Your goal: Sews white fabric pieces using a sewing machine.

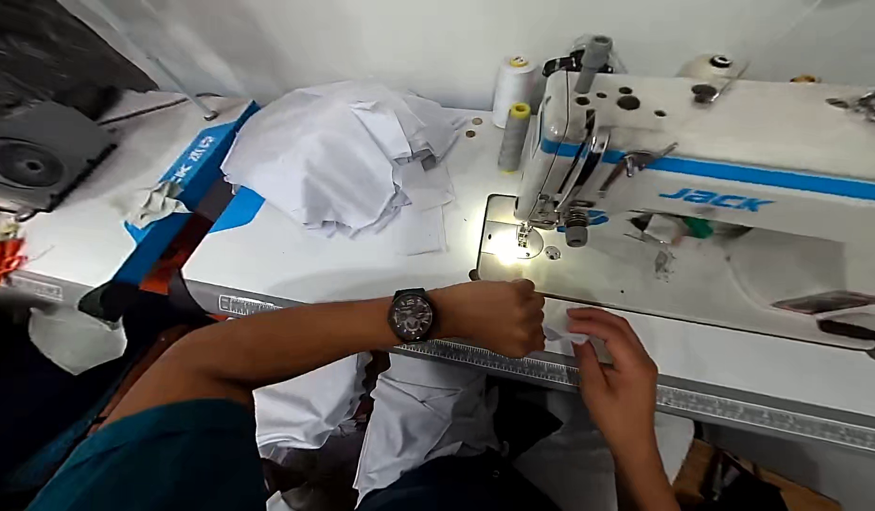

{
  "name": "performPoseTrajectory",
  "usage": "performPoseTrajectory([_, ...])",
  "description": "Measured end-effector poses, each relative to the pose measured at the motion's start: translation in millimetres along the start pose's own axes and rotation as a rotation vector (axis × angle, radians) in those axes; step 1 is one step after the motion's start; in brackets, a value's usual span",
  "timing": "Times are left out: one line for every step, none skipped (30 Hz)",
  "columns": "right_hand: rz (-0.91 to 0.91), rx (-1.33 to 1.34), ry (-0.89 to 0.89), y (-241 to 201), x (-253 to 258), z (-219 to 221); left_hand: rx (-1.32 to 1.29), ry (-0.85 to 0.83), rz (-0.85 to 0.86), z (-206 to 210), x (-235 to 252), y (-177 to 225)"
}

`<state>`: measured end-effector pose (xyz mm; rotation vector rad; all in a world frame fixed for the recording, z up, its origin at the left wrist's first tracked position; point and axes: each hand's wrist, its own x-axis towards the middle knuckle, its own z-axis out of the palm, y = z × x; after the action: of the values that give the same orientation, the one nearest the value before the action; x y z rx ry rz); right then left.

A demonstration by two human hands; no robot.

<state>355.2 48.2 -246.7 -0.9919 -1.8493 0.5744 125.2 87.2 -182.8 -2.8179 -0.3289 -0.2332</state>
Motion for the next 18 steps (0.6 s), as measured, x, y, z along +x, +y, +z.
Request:
performPoseTrajectory([0.027,-0.046,-0.019,1.5,-3.1,-0.5,0.006,-0.023,0.021,-2.5,3.0,-2.2])
performPoseTrajectory([0.054,-0.096,-0.046,3.7,-6.2,-1.1,0.019,-0.038,0.036,-3.5,4.4,-3.5])
performPoseTrajectory([0.074,-0.150,-0.078,6.2,-8.9,-1.9,0.037,-0.039,0.048,-3.3,5.0,-4.6])
performPoseTrajectory([0.091,-0.191,-0.116,8.3,-11.2,-2.9,0.041,-0.024,0.053,-1.5,4.9,-5.8])
performPoseTrajectory([0.101,-0.223,-0.148,9.5,-12.7,-4.4,0.041,-0.011,0.055,0.2,4.8,-6.6])
performPoseTrajectory([0.105,-0.251,-0.172,9.6,-13.2,-5.8,0.044,-0.001,0.058,1.2,4.6,-7.2])
performPoseTrajectory([0.108,-0.273,-0.187,8.1,-13.0,-6.5,0.045,0.003,0.062,1.7,4.0,-7.9])
performPoseTrajectory([0.112,-0.295,-0.197,5.8,-13.0,-6.9,0.043,-0.001,0.065,1.5,3.3,-8.5])
performPoseTrajectory([0.117,-0.317,-0.196,3.9,-13.5,-6.8,0.038,-0.012,0.069,0.5,2.9,-8.9])
performPoseTrajectory([0.119,-0.333,-0.190,2.4,-14.0,-6.7,0.039,-0.025,0.074,-0.9,2.6,-9.2])
performPoseTrajectory([0.120,-0.346,-0.184,1.4,-14.3,-6.8,0.037,-0.029,0.074,-1.4,2.4,-9.4])
performPoseTrajectory([0.125,-0.350,-0.185,0.4,-14.4,-7.2,0.040,-0.027,0.075,-1.6,1.9,-9.3])
performPoseTrajectory([0.132,-0.347,-0.195,-0.4,-14.2,-7.7,0.044,-0.022,0.075,-1.8,0.8,-9.1])
performPoseTrajectory([0.139,-0.344,-0.207,-0.9,-13.7,-8.7,0.045,-0.020,0.076,-2.3,0.1,-8.9])
performPoseTrajectory([0.145,-0.344,-0.216,-0.5,-13.1,-9.7,0.044,-0.022,0.077,-2.5,-0.3,-8.9])
performPoseTrajectory([0.150,-0.342,-0.219,0.0,-12.0,-9.9,0.047,-0.026,0.077,-2.5,-1.1,-8.9])
performPoseTrajectory([0.161,-0.340,-0.218,0.1,-10.9,-9.5,0.048,-0.032,0.075,-2.7,-2.1,-8.7])
performPoseTrajectory([0.179,-0.343,-0.212,-0.2,-9.7,-9.0,0.049,-0.031,0.073,-2.1,-2.9,-8.4])
